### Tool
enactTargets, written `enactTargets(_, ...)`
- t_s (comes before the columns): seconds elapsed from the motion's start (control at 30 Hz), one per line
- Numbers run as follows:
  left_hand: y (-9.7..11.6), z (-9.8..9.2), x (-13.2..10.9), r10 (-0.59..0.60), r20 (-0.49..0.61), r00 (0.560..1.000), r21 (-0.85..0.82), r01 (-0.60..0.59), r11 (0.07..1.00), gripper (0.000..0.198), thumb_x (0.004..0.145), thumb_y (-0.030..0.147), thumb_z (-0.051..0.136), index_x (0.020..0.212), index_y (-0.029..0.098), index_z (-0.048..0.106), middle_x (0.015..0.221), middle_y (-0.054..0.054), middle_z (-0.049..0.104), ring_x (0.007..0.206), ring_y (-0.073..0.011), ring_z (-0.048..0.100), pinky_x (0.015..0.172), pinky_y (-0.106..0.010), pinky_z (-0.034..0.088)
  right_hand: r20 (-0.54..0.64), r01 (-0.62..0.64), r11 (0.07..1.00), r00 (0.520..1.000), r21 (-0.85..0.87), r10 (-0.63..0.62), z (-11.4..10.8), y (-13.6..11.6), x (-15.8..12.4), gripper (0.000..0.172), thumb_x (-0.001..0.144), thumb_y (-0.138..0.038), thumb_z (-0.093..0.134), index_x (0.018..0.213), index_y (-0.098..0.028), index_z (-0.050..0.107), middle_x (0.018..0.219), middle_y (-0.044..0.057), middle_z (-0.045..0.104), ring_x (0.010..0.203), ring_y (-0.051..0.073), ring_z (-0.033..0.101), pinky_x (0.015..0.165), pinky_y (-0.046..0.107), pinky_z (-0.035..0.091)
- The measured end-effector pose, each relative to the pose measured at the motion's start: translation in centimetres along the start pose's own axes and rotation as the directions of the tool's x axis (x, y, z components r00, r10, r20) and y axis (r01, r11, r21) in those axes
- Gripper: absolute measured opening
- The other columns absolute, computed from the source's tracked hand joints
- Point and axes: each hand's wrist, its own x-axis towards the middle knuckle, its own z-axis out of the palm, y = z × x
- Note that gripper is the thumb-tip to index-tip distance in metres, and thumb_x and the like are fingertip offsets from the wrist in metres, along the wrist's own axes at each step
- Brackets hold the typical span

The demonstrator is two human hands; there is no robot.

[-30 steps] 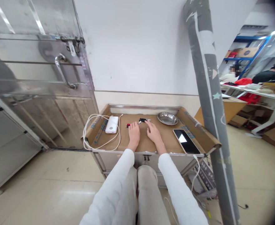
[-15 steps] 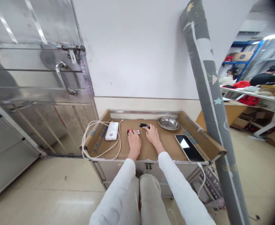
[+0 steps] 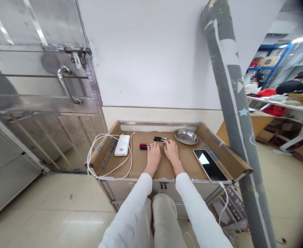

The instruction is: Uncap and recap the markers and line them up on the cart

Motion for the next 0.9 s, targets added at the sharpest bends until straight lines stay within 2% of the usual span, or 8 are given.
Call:
enactTargets(0.07, 0.0, 0.2, 0.5, -0.004, 0.008, 1.0, 0.002, 0.004, 1.0, 0.031, 0.09, 0.011, 0.032, 0.108, 0.012, 0.057, 0.106, -0.012, 0.059, 0.103, -0.0246, 0.05, 0.09, -0.04, 0.04, 0.004, 0.003, 1.0, 1.0, -0.016, -0.003, 0.0, 0.0, -0.1, 0.031, 0.083, -0.012, 0.042, 0.109, -0.02, 0.059, 0.104, 0.009, 0.054, 0.096, 0.022, 0.046, 0.084, 0.031, 0.034)
enactTargets(0.23, 0.5, 0.7, 1.5, -0.018, -0.008, 1.0, 0.026, 0.019, 0.999, 0.032, 0.091, 0.009, 0.032, 0.112, 0.012, 0.056, 0.109, -0.013, 0.058, 0.105, -0.0249, 0.048, 0.091, -0.04, 0.038, -0.003, -0.015, 0.999, 1.0, -0.048, 0.015, 0.1, 0.0, -0.5, 0.043, 0.086, -0.015, 0.042, 0.127, -0.026, 0.05, 0.114, 0.009, 0.052, 0.1, 0.022, 0.045, 0.084, 0.033, 0.033)
enactTargets(0.5, 0.7, 0.7, 2.0, -0.034, 0.042, 0.999, 0.013, 0.034, 0.999, 0.028, 0.092, 0.01, 0.032, 0.103, 0.012, 0.058, 0.104, -0.012, 0.058, 0.101, -0.0247, 0.05, 0.086, -0.039, 0.039, -0.002, -0.031, 0.999, 1.0, -0.006, 0.031, -0.3, 0.0, -0.9, 0.026, 0.087, -0.016, 0.042, 0.106, -0.021, 0.06, 0.101, 0.009, 0.055, 0.095, 0.021, 0.047, 0.083, 0.032, 0.033)
enactTargets(0.9, 0.6, 0.8, 1.9, -0.026, 0.078, 0.997, -0.044, 0.03, 0.999, 0.025, 0.093, 0.013, 0.033, 0.1, 0.014, 0.057, 0.104, -0.011, 0.058, 0.099, -0.0236, 0.049, 0.087, -0.037, 0.037, -0.034, 0.008, 0.994, 0.999, 0.108, -0.004, 0.4, 0.9, -0.7, 0.024, 0.086, -0.015, 0.045, 0.1, -0.019, 0.064, 0.094, 0.009, 0.057, 0.088, 0.02, 0.049, 0.082, 0.03, 0.034)
